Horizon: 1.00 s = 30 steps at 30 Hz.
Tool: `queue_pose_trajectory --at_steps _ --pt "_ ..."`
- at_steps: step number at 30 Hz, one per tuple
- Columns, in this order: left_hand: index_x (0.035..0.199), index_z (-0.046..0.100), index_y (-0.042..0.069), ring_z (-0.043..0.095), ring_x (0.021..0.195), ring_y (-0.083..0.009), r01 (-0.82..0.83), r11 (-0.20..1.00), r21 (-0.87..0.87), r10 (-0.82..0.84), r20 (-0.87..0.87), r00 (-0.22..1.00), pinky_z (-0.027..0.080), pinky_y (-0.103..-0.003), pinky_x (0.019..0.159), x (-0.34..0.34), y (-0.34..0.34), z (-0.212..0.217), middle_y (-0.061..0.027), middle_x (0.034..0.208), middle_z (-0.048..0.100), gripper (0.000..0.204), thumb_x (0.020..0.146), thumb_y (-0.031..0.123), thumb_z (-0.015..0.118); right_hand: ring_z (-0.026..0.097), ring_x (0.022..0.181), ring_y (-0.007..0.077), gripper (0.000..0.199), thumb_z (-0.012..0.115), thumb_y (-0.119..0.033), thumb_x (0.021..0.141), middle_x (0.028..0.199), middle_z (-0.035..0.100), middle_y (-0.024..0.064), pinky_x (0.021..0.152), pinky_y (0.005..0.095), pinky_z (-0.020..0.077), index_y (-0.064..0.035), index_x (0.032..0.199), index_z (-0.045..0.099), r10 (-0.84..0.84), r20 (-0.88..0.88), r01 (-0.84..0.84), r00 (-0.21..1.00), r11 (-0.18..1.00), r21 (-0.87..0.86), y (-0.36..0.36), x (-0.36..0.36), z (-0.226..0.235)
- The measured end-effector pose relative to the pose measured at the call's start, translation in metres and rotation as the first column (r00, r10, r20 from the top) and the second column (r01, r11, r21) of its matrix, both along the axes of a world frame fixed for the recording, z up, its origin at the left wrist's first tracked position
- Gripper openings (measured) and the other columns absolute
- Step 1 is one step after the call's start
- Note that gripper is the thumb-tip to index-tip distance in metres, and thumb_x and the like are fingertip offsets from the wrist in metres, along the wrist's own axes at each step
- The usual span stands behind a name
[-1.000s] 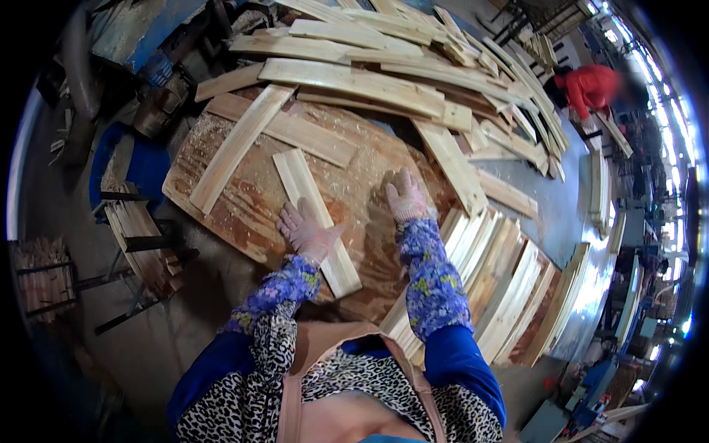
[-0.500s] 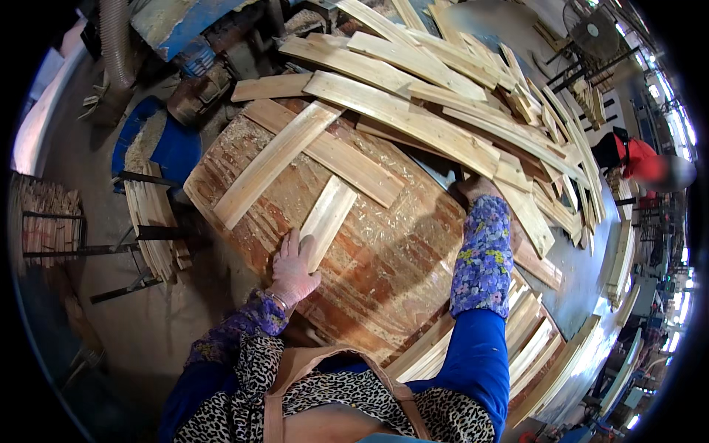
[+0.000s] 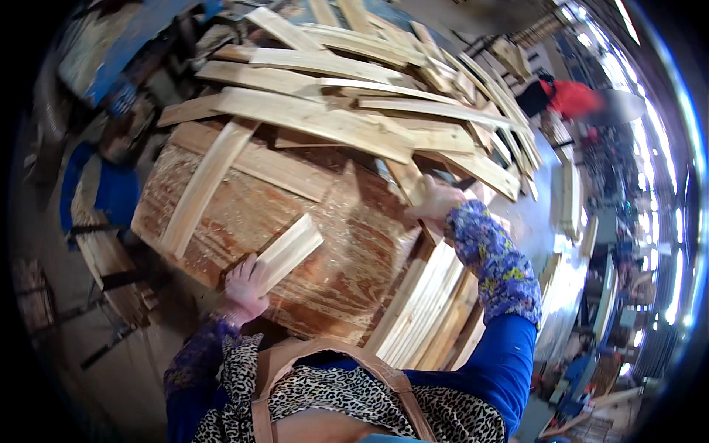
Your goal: The person picks up wooden planks from a large pile on the floor and arranges them into neat stacks on a nearby workbench. They handle the planks one by one, aligning them carefully to form organized bundles.
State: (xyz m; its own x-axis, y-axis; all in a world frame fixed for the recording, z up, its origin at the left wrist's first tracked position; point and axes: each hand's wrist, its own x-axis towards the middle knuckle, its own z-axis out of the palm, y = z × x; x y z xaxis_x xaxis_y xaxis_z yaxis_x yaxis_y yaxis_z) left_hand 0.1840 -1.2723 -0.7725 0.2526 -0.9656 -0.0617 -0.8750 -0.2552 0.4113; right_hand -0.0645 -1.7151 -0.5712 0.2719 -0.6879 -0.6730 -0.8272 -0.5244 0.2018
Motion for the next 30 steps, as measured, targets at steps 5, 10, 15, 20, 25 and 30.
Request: queue_pose_trajectory --at_steps 5,10,15,20,25,30 --pt "0.138 0.059 0.009 0.056 0.128 -0.0411 0.199 0.980 0.005 -0.199 -0.010 0.980 0.045 -0.058 0.104 -0.006 0.003 0.023 -0.0188 0.150 0.052 0.079 0.063 0.029 0.075 0.069 0.121 0.0364 0.111 0.074 -0.070 0.080 0.134 0.068 0.0256 0.105 0.0457 0.0539 -0.0017 0.158 0.037 -0.052 -0.023 0.054 0.998 0.992 0.110 -0.008 -0.005 0.070" --pt "0.137 0.059 0.008 0.054 0.130 -0.0438 0.292 0.938 -0.187 -0.299 -0.010 0.954 0.043 -0.060 0.107 -0.012 -0.014 0.049 -0.0200 0.151 0.051 0.082 0.060 0.032 0.076 0.063 0.130 0.0384 0.110 0.068 -0.071 0.086 0.140 0.062 0.0296 0.106 0.0472 0.0535 -0.0057 0.165 0.027 0.040 0.119 -0.063 0.992 0.979 0.194 0.029 -0.044 0.057" --pt "0.138 0.052 0.003 0.052 0.130 -0.0480 0.325 0.712 -0.622 -0.384 0.042 0.922 0.043 -0.060 0.106 -0.018 -0.082 0.079 -0.0280 0.150 0.046 0.079 0.065 0.019 0.077 0.067 0.121 0.0355 0.085 0.058 -0.077 0.088 0.129 0.070 0.0198 0.109 0.0482 0.0513 -0.0093 0.140 0.061 0.086 0.224 -0.103 0.971 0.992 0.066 0.028 -0.041 0.122" --pt "0.141 0.048 -0.001 0.051 0.130 -0.0490 0.305 0.525 -0.795 -0.504 -0.001 0.864 0.046 -0.061 0.109 -0.047 -0.173 0.123 -0.0279 0.146 0.046 0.082 0.067 0.014 0.080 0.071 0.061 0.0266 0.067 0.057 -0.062 0.100 0.085 0.069 0.0157 0.058 0.0403 0.0631 -0.0142 0.147 0.055 -0.743 0.041 0.479 0.668 0.472 0.740 0.050 -0.093 0.170" --pt "0.154 0.036 0.000 0.045 0.139 -0.0515 0.397 0.434 -0.809 -0.644 0.029 0.764 0.045 -0.060 0.111 -0.110 -0.241 0.158 -0.0297 0.150 0.043 0.099 0.069 0.018 0.084 0.071 0.062 0.0224 0.059 0.056 -0.056 0.105 0.095 0.073 0.0161 0.050 0.0351 0.0597 -0.0088 0.140 0.058 -0.603 0.672 0.047 0.430 0.758 0.650 0.094 -0.117 0.106" --pt "0.161 0.029 0.007 0.043 0.141 -0.0526 0.291 0.386 -0.876 -0.624 -0.015 0.782 0.044 -0.059 0.112 -0.134 -0.290 0.161 -0.0299 0.151 0.040 0.112 0.068 0.023 0.090 0.072 0.069 0.0210 0.052 0.053 -0.054 0.109 0.100 0.074 0.0121 0.052 0.0323 0.0591 -0.0085 0.134 0.062 -0.801 0.521 -0.037 -0.295 0.554 0.831 0.129 -0.103 0.056"
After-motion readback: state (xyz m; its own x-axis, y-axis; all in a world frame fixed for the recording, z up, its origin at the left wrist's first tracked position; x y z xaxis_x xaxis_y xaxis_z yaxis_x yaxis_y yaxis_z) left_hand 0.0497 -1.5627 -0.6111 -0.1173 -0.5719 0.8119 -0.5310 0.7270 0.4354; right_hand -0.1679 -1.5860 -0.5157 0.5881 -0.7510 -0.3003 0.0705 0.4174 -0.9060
